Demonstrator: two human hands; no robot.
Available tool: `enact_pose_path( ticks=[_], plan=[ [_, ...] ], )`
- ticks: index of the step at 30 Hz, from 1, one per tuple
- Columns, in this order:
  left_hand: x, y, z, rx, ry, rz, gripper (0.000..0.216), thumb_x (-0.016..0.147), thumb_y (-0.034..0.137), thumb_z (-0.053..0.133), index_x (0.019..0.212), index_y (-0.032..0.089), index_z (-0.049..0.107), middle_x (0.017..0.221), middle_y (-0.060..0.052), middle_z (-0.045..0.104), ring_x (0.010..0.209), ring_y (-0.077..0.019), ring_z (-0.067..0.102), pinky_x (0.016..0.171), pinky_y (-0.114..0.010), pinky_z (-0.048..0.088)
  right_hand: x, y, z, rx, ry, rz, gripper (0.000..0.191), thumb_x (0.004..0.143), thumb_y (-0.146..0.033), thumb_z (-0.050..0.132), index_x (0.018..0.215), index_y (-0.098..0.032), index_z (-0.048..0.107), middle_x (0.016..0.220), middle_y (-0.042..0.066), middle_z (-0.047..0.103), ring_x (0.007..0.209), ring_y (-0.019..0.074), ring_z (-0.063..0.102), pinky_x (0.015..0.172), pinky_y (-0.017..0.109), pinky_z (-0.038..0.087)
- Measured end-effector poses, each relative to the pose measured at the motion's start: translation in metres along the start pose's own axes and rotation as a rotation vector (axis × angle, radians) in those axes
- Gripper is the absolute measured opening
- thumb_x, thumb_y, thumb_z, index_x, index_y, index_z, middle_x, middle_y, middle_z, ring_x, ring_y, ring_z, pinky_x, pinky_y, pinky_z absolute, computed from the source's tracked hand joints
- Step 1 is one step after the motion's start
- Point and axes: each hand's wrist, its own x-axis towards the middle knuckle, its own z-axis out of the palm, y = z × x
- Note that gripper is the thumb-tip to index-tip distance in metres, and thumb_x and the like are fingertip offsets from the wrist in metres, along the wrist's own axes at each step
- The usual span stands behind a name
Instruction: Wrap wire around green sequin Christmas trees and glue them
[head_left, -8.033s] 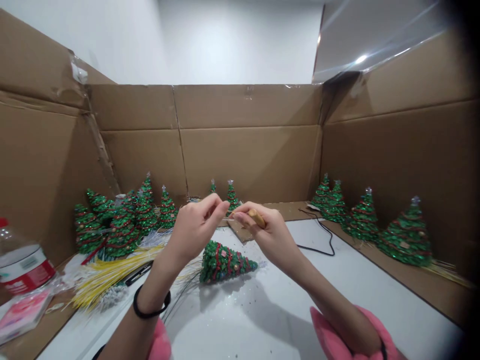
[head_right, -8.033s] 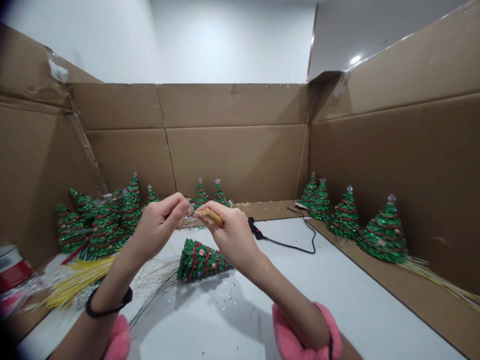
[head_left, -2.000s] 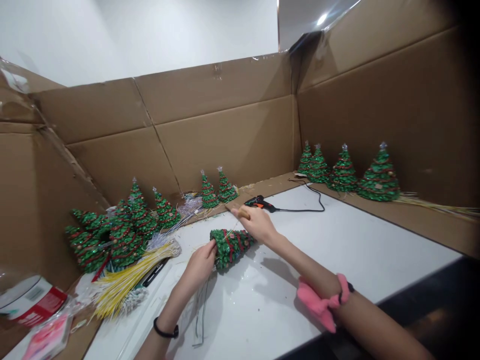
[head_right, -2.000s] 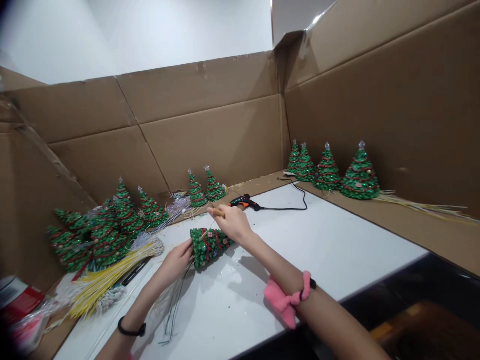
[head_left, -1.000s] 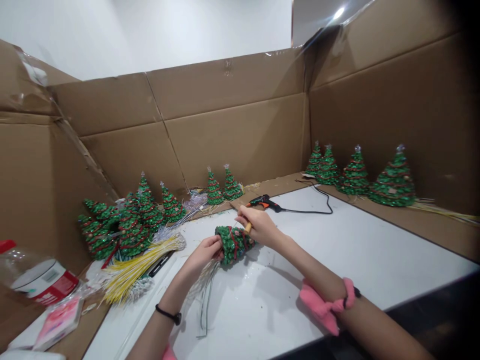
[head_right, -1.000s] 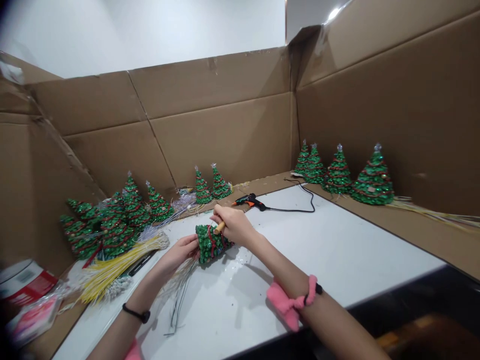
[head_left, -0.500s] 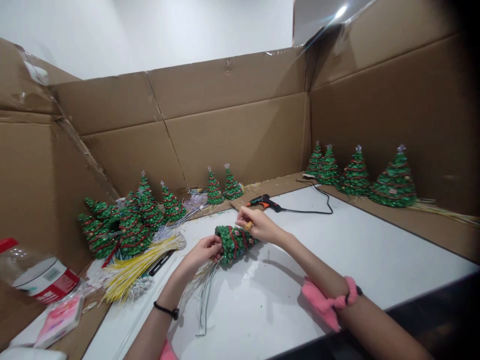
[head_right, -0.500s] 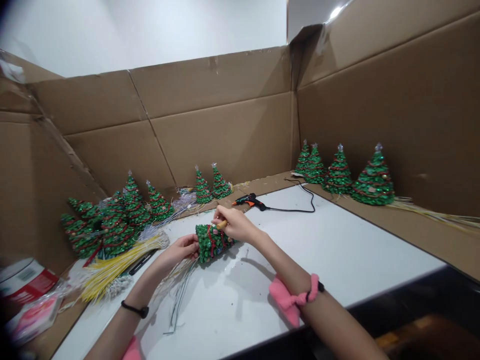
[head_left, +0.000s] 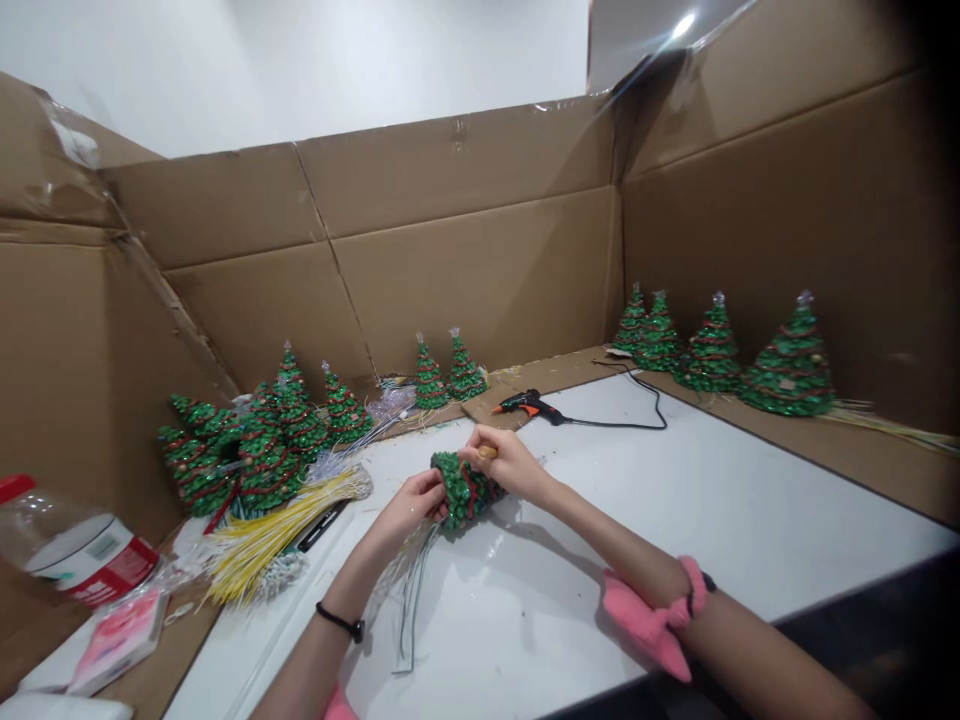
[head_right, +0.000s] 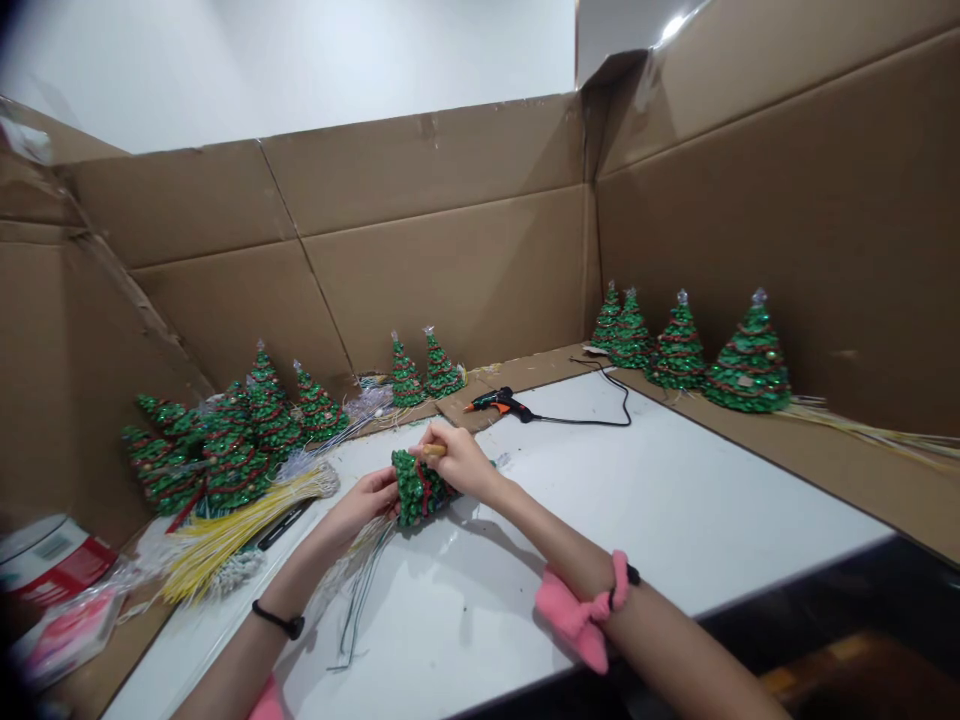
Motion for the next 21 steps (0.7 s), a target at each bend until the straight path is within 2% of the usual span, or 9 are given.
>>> enact_pose_path(
  ticks=[4,8,12,21],
  plan=[
    [0.0002,-0.0002,-0.0016,-0.016,-0.009,-0.021,0.046,0.059,0.055,0.070,0.071,0.014,0.052,0.056,0.003,0.049,0.052,-0.0090,0.042,0.053,-0.022,0.030,-0.0020,0.0012,0.0071,-0.106,0.039,-0.007,0.024,0.081,-0.034,0.057,0.065,-0.018,0.050,0.059,-0.002,0.054,0.055,0.0112,0.045,0.051,0.021,0.032],
    [-0.0001,0.0014,-0.0004,-0.044,-0.004,-0.018,0.043,0.063,0.053,0.067,0.073,0.014,0.053,0.055,0.004,0.046,0.051,-0.0076,0.038,0.051,-0.021,0.027,-0.0031,0.0033,0.0086,-0.162,0.047,-0.009,0.023,0.082,-0.034,0.056,0.066,-0.018,0.050,0.060,-0.001,0.054,0.055,0.0116,0.045,0.051,0.022,0.031],
    [0.0022,-0.0010,0.0009,-0.070,0.011,0.010,0.046,0.063,0.056,0.066,0.075,0.013,0.054,0.056,0.006,0.040,0.049,-0.0058,0.029,0.048,-0.021,0.019,-0.0046,0.0026,0.0092,-0.203,0.028,-0.019,0.023,0.084,-0.033,0.052,0.067,-0.018,0.048,0.059,-0.002,0.053,0.055,0.0117,0.045,0.052,0.022,0.029],
    [0.0006,0.0005,-0.0008,-0.004,0.041,-0.043,0.053,0.059,0.063,0.066,0.074,0.014,0.051,0.057,0.006,0.040,0.049,-0.0054,0.029,0.046,-0.021,0.013,-0.0036,0.0028,0.0043,-0.249,-0.022,-0.045,0.015,0.081,-0.023,0.056,0.067,-0.017,0.057,0.057,-0.003,0.055,0.054,0.0100,0.044,0.052,0.020,0.028]
  ],
)
